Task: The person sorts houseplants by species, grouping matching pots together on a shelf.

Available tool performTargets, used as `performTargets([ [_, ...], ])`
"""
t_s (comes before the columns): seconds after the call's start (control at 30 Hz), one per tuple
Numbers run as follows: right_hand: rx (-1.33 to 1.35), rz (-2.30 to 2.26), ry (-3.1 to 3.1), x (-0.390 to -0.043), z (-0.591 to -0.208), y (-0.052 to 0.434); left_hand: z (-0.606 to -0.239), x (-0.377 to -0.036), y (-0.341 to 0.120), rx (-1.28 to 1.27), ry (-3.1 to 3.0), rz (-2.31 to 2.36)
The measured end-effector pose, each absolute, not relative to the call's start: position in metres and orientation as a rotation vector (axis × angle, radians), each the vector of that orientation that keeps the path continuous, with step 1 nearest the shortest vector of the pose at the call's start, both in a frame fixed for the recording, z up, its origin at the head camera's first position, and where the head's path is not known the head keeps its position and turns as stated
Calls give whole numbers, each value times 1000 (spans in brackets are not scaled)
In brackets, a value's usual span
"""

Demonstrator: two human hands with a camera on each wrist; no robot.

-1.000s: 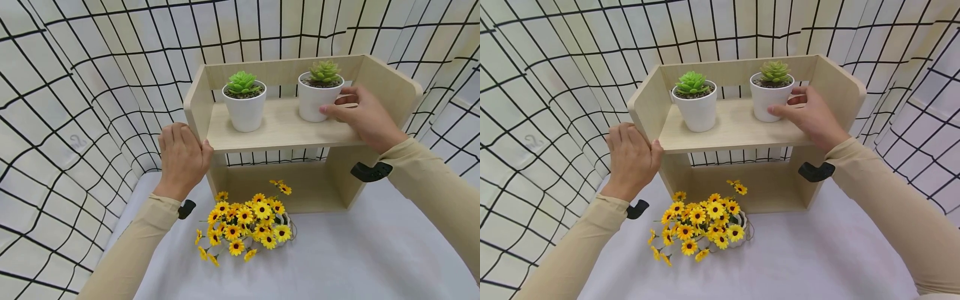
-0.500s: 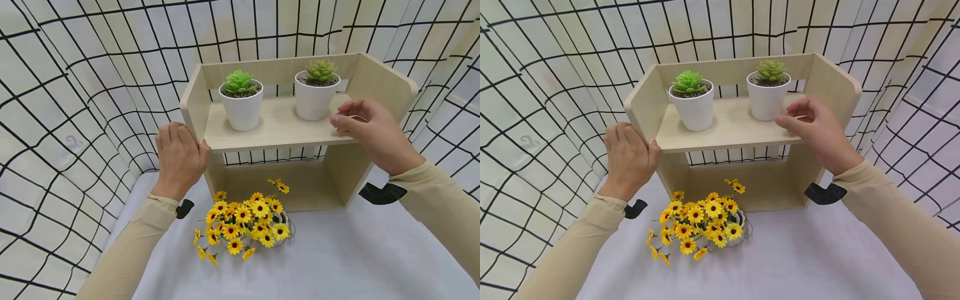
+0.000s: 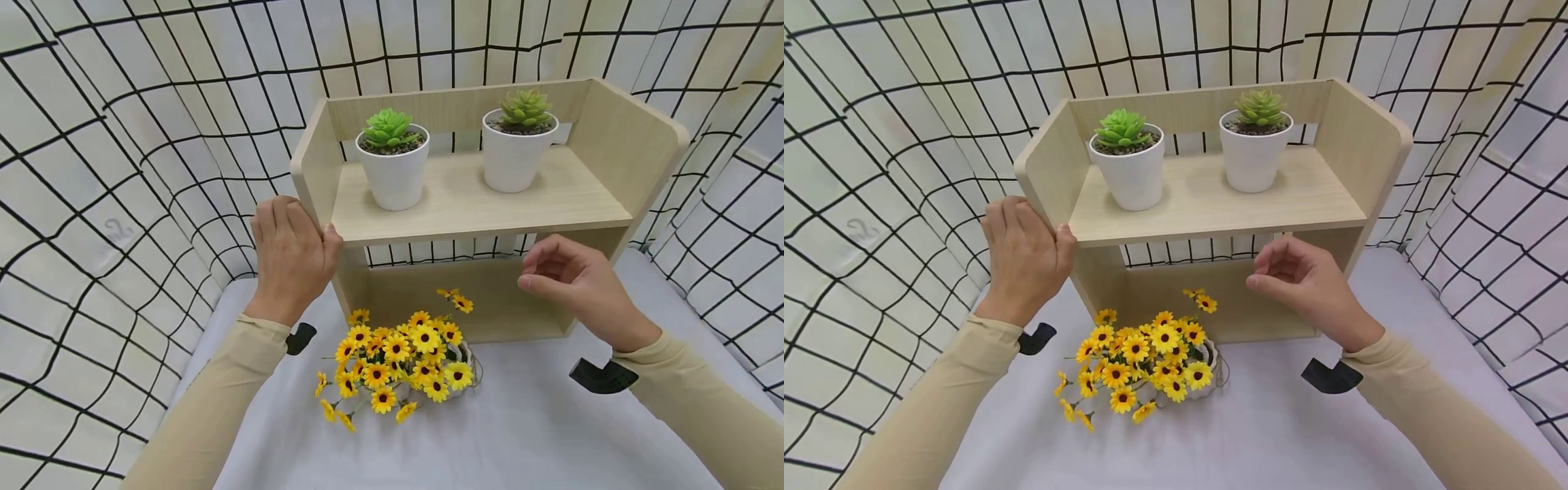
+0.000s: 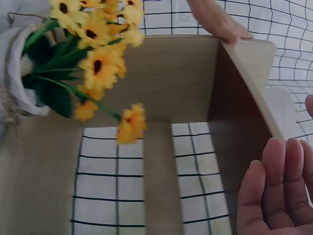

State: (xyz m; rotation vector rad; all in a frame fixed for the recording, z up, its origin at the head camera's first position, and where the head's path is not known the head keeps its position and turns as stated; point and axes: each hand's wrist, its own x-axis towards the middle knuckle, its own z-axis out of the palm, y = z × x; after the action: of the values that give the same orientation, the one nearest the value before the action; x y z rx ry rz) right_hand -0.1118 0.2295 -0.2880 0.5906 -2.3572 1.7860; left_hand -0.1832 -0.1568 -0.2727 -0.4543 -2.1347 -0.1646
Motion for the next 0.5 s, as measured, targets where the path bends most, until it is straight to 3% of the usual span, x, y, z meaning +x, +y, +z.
performTargets([
  [0.5, 863, 1589, -2423, -111, -377, 211, -274, -184, -154, -439, -2130, -203],
])
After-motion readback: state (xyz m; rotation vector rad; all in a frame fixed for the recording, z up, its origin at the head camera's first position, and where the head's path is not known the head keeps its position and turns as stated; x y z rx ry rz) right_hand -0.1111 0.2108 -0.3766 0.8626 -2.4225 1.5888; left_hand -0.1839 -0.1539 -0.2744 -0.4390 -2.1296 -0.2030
